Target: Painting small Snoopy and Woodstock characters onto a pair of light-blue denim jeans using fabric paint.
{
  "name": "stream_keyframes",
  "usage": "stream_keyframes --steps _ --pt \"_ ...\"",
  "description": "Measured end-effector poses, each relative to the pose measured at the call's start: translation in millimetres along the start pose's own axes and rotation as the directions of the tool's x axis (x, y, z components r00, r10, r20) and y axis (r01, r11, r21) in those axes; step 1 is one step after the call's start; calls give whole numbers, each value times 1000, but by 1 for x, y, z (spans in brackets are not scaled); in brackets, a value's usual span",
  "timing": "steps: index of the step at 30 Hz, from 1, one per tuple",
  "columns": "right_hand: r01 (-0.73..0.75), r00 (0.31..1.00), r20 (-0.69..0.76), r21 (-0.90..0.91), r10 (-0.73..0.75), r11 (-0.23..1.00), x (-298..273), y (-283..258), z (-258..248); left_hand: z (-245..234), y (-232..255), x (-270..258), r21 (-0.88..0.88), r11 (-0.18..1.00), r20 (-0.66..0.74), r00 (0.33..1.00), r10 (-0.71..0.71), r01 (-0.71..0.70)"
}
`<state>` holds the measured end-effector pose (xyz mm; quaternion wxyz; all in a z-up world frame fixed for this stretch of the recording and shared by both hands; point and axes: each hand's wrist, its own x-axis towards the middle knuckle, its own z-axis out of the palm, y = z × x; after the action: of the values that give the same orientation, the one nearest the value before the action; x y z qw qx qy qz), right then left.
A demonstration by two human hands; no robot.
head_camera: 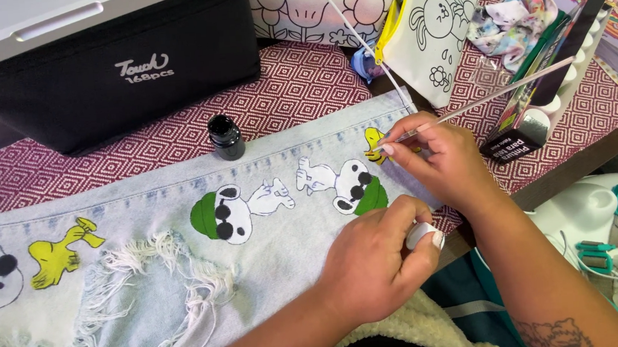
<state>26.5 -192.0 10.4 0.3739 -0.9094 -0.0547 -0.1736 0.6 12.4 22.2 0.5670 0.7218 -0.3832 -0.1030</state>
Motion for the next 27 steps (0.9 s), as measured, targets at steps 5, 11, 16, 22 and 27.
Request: stream_keyframes --steps 5,11,16,22,27 --pt "12 1000 -1 1 -12 1000 0 -1 0 0 0 0 6 1000 1 1000 2 -2" --pt "-22 1000 -13 -23 22 999 -1 -1 0 -1 1 0 6 1000 9 1000 -10 9" --pt "-17 1000 -12 8 17 1000 -3 2 0 -1 1 0 0 1000 3 1000 6 -6" --pt "-38 999 -31 59 40 998 -4 4 1 0 1 0 -5 1000 2 1000 13 -13" --pt "-1 1000 -17 10 1 1000 -1 -2 -1 1 0 0 3 1000 -2 1000 17 -17"
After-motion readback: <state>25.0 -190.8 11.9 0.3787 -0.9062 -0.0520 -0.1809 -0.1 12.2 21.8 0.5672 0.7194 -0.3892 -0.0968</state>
